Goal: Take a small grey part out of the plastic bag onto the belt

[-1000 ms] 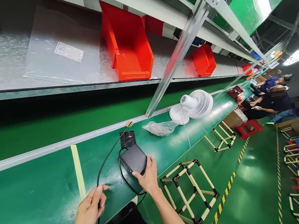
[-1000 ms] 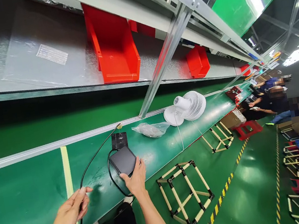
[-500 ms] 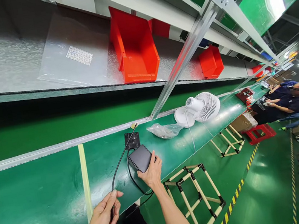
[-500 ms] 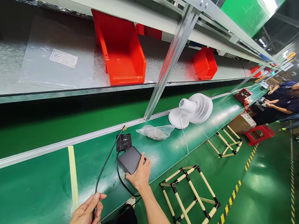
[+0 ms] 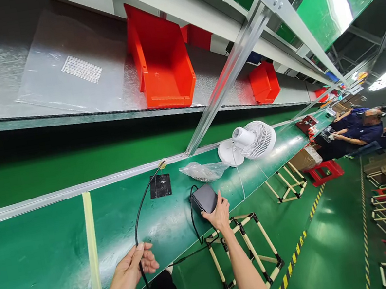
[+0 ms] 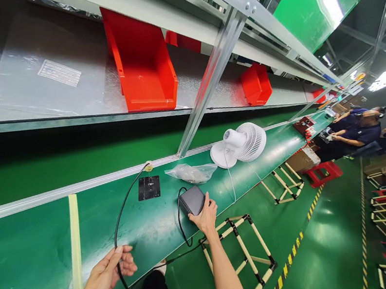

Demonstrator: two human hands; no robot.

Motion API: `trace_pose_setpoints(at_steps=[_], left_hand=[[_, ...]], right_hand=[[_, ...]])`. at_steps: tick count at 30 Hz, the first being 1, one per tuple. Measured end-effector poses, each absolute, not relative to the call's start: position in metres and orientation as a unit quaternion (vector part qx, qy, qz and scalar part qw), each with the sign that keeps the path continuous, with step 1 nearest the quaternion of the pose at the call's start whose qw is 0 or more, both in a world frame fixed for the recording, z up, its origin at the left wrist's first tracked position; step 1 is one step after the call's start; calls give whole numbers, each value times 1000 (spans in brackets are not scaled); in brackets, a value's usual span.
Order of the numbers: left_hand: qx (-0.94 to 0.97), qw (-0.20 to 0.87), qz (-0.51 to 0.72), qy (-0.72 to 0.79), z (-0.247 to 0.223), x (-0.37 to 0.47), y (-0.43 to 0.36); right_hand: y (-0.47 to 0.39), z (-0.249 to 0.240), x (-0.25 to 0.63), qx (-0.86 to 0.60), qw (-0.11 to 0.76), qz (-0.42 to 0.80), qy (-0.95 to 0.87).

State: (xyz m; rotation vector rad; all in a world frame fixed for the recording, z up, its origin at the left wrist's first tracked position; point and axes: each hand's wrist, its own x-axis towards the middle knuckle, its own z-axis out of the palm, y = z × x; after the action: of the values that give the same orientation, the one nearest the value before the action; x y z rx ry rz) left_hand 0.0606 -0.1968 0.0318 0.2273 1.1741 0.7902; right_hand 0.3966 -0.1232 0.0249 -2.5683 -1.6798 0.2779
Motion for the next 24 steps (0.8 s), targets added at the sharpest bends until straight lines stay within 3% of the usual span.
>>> trace_pose_setpoints(at_steps=[12,17,24], left_hand=[[225,688,315,614,-39,64,-161],[287,683,230,631,-75,85,-151],[310,697,189,618,-57,108,-153]], right_hand=[[-95,26,468,-844,33,61,-532],[-137,43,408,-811,83,32,-579],[-222,14,287,-685,115,187,-695]])
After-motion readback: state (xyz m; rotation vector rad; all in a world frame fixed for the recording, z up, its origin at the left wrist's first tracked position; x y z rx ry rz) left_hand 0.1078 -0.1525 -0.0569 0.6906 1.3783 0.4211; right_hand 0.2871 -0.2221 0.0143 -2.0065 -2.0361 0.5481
